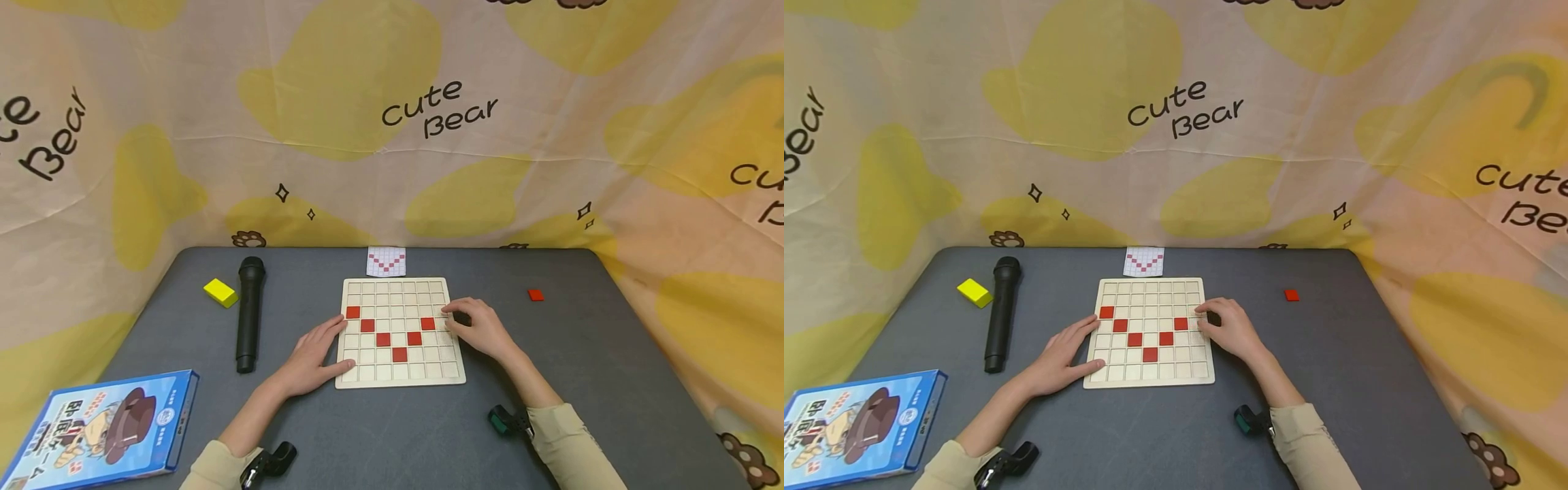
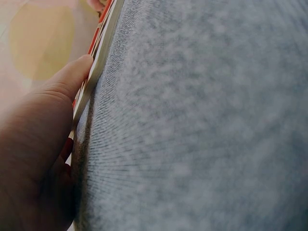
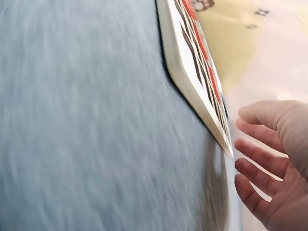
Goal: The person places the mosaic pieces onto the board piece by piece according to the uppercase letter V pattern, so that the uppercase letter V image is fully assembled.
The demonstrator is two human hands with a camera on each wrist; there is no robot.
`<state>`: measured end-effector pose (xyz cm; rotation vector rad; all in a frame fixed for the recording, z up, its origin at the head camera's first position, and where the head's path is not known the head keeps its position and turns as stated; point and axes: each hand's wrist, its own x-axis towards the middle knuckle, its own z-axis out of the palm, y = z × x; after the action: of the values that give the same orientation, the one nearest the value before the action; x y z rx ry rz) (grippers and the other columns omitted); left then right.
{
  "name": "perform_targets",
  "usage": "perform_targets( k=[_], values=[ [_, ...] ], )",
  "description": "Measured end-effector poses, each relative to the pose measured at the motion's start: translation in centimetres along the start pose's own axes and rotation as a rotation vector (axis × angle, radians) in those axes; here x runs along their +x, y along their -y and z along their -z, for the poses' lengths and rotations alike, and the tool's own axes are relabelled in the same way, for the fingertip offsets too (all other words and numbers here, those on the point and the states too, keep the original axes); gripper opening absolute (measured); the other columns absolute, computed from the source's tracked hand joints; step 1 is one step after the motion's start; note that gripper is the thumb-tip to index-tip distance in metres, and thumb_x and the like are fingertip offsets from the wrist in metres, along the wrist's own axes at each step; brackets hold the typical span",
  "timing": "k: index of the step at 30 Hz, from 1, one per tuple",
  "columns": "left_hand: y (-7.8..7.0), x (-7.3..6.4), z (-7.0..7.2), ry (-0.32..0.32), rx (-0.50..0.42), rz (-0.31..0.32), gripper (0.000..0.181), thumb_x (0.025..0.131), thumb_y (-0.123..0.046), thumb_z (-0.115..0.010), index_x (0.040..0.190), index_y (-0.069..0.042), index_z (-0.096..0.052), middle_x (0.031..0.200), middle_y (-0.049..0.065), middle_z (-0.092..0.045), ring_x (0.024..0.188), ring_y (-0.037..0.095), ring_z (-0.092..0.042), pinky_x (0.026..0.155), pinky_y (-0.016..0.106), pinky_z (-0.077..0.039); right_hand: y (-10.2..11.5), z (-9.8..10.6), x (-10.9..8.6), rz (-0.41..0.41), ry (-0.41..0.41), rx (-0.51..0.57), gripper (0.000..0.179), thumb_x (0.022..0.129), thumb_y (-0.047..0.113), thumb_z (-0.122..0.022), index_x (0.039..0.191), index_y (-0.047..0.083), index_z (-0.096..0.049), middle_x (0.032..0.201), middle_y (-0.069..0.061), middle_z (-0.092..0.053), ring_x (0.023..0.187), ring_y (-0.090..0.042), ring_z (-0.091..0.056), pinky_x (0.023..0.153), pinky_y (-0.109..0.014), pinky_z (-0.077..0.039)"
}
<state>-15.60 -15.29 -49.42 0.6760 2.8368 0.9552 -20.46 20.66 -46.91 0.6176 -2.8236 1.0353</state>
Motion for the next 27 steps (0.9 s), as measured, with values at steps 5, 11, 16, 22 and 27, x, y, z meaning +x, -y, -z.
perform_targets(
  k=[5,11,16,22,27],
  values=[
    [0.0,0.1,0.0,0.008,-0.003,0.009,0.081,0.089,-0.046,-0.066,0.151,-0.005,-0.034,0.157,0.012,-0.028,0.142,0.034,-0.027,0.108,0.060,-0.022,-1.5,1.4,-0.5,-0.037,-0.038,-0.011,0.022,0.088,0.014,-0.073,0.110,0.009,-0.073,0.116,-0.009,-0.066,0.110,-0.031,-0.057,0.090,-0.051,-0.044],
    [0.1,0.1,-0.1,0.008,-0.004,0.007,0.081,0.089,-0.047,-0.066,0.151,-0.005,-0.034,0.157,0.012,-0.028,0.142,0.035,-0.027,0.107,0.061,-0.022,-3.9,3.4,-1.3,-0.101,-0.116,-0.043,0.021,0.089,0.014,-0.070,0.109,0.007,-0.073,0.115,-0.013,-0.066,0.105,-0.032,-0.059,0.087,-0.051,-0.046],
    [0.2,-0.1,0.0,-0.001,-0.008,0.004,0.081,0.090,-0.045,-0.067,0.151,-0.005,-0.034,0.157,0.012,-0.028,0.142,0.035,-0.027,0.107,0.062,-0.022,-5.9,5.2,-1.9,-0.143,-0.190,-0.064,0.019,0.091,0.013,-0.068,0.107,0.005,-0.073,0.114,-0.016,-0.066,0.100,-0.034,-0.061,0.084,-0.051,-0.047],
    [0.2,-0.1,0.0,-0.003,-0.009,0.001,0.082,0.089,-0.047,-0.066,0.151,-0.006,-0.033,0.158,0.011,-0.027,0.142,0.034,-0.027,0.107,0.061,-0.022,-7.6,7.1,-2.8,-0.209,-0.209,-0.080,0.022,0.093,0.012,-0.065,0.111,0.002,-0.070,0.118,-0.023,-0.061,0.107,-0.041,-0.055,0.093,-0.058,-0.038],
    [0.3,0.0,-0.1,-0.001,-0.009,-0.004,0.081,0.089,-0.047,-0.066,0.151,-0.006,-0.034,0.158,0.011,-0.027,0.142,0.035,-0.027,0.107,0.062,-0.022,-8.8,8.3,-3.2,-0.256,-0.201,-0.115,0.030,0.093,0.009,-0.062,0.119,-0.005,-0.064,0.126,-0.032,-0.051,0.116,-0.050,-0.043,0.098,-0.063,-0.028]
  ],
)
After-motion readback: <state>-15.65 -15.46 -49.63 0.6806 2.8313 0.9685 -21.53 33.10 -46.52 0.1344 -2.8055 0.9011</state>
